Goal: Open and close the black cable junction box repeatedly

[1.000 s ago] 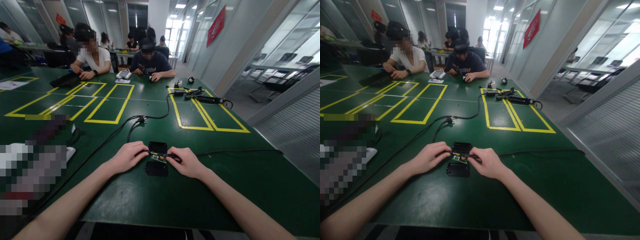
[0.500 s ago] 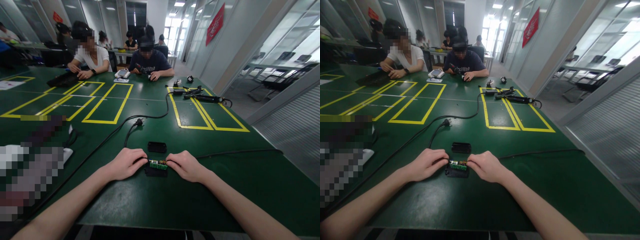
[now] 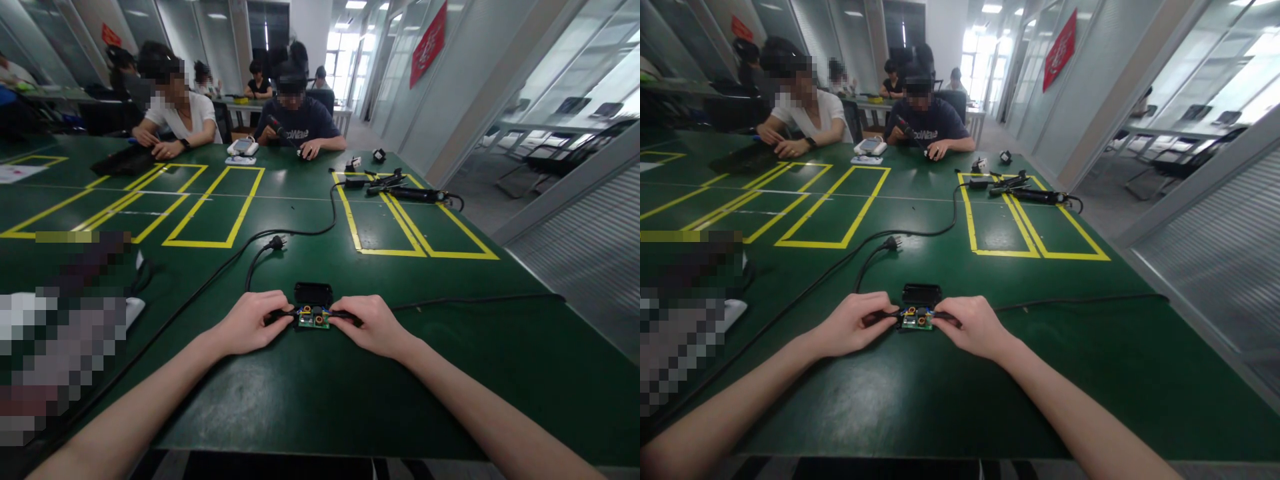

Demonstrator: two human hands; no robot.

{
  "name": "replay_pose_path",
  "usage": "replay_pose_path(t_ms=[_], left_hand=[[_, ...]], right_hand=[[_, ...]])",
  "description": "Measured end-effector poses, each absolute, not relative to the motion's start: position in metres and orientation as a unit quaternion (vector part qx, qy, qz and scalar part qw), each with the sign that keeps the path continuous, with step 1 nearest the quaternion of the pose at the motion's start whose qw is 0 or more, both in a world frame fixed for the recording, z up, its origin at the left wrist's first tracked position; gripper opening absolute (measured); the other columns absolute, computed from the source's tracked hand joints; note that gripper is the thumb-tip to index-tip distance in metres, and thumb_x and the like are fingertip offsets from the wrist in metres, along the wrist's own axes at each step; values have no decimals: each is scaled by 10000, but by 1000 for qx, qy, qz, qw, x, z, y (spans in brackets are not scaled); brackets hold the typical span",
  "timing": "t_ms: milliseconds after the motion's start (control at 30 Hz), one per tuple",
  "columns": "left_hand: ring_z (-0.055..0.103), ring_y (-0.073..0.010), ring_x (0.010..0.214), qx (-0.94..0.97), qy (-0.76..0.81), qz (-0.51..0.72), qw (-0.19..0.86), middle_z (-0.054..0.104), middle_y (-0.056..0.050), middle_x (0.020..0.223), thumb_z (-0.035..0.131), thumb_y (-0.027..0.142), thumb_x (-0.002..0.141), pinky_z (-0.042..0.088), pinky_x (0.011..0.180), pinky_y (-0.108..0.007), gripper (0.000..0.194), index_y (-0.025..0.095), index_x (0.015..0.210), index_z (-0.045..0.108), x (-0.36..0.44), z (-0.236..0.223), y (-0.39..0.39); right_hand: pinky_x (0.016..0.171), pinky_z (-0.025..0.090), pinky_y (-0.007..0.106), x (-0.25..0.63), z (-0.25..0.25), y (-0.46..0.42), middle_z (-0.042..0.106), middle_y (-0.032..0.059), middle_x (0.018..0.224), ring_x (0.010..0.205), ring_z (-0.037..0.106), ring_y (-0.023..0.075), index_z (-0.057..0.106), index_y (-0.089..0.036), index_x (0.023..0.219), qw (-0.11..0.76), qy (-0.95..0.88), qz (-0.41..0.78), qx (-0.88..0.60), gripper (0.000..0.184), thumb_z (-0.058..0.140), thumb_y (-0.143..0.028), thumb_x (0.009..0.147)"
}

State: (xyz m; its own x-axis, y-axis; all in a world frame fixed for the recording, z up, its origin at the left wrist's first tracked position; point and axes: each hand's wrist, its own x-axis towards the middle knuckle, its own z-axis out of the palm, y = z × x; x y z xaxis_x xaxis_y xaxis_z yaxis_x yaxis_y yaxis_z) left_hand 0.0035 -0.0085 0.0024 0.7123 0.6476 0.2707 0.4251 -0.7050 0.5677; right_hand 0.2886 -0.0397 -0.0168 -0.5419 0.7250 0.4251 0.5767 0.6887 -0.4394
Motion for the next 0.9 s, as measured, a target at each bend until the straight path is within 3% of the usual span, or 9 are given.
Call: replay_pose_path(t_ms=[133,233,367,533,900], left_hand=[[540,-109,601,891,309,231,239,620,2,762,553,284,992,385,559,-216,210,178,841,653,3,1,-6],[585,-118,638,888,316,232,240,668,0,817,624,310,948,415,578,-218,140,189,950,696,3,1,-6],[673,-163,778,892,332,221,212,718,-15,953,801,436,825,489,664,-242,451,216,1203,690,6,2,-8],[701,-169,848,890,328,230,216,728,-37,1028,731,344,891,530,720,-254,342,218,1209,716,6,-4,-8],[699,-204,937,896,283,243,240,720,-63,1046,693,266,891,559,835,-308,344,205,1229,713,8,-4,-5]], right_hand=[[629,490,256,287,-16,-38,717,31,781,666,671,150,698,-183,947,316,-863,118,-376,165,615,-303,1023],[640,503,269,286,-16,-37,716,39,799,695,674,163,704,-181,958,323,-857,120,-384,173,606,-306,1027],[662,526,287,284,-13,-39,709,55,825,720,673,177,710,-167,986,338,-849,140,-381,148,605,-268,1009],[661,531,294,284,-12,-39,723,62,864,731,674,179,701,-175,1051,344,-839,155,-393,159,559,-238,1016],[676,540,295,283,-16,-37,717,64,836,747,679,179,705,-181,998,377,-844,118,-363,147,577,-243,1036]])
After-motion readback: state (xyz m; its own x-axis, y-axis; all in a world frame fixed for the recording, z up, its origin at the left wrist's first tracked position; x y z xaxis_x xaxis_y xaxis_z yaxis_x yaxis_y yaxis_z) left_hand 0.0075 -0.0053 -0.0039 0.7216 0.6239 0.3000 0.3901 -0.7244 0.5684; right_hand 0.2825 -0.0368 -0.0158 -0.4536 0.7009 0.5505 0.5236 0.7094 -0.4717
